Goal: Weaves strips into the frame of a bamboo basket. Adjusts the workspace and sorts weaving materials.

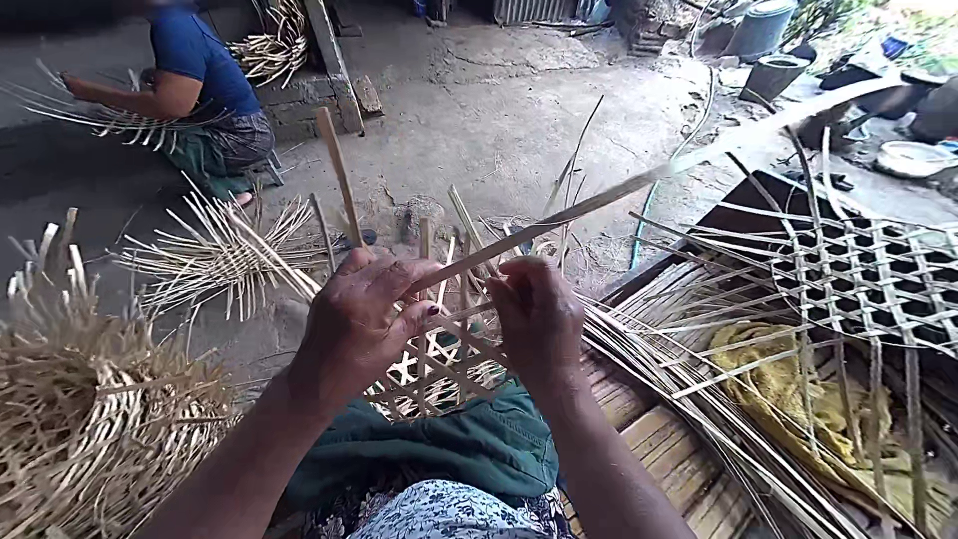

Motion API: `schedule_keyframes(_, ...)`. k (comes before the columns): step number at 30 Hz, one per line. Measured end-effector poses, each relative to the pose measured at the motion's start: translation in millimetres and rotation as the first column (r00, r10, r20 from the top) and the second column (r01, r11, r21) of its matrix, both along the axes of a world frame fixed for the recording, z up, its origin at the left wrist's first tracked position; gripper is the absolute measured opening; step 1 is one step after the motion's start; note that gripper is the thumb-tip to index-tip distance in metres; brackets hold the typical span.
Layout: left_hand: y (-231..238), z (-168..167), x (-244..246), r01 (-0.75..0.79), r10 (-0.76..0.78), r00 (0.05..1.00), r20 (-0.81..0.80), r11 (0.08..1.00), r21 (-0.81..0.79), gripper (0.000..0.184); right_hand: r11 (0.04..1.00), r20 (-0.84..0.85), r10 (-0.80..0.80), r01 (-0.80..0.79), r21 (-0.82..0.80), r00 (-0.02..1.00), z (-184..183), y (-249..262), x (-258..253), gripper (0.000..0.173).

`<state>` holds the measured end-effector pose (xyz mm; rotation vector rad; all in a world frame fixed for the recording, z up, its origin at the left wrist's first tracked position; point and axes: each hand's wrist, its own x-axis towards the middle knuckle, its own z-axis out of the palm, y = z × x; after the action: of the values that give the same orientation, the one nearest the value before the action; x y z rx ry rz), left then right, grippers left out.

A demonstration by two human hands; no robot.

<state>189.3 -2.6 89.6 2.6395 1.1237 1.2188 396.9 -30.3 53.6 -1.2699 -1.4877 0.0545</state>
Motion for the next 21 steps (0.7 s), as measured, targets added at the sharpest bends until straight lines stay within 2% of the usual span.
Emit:
schedule_keyframes(2, -4, -1, -3, -0.005, 0.004, 0.999, -0.044, 1.000, -0.026, 0.035, 1.000, -0.033, -0.021, 0.020, -0.014, 0.999, -1, -2, -1, 0.013)
schedule_keyframes(6, -8, 0, -13, -0.008, -0.001, 0.995, -0.103, 0.996, -0.088, 0.043, 0.993, 0.076, 0.019, -0.010, -0.120, 0.997, 5, -3, -8, 0.011)
schedule_keyframes(9, 0, -7, -26, -0.002, -0.010, 0.996, -0.085, 0.989, -0.145, 0.044, 0.984, 0.075, 0.133, -0.123, -0.128, 0.988, 8, -7, -10, 0.009)
schedule_keyframes(13, 5, -13, -25, 0.039, -0.049, 0.998, -0.042, 0.975, -0.220, 0.045, 0.992, 0.100, 0.086, -0.076, -0.101, 0.991, 4, -10, -18, 0.024)
schedule_keyframes(19, 5, -12, -15, 0.059, -0.061, 0.998, -0.001, 0.971, -0.230, 0.044, 0.992, -0.001, 0.074, -0.074, -0.104, 0.997, 5, -10, -15, 0.012)
schedule_keyframes(21, 6, -14, -14, 0.073, -0.076, 0.997, -0.006, 0.970, -0.230, 0.043, 0.988, 0.024, 0.091, -0.087, -0.130, 0.996, 7, -13, -12, 0.018)
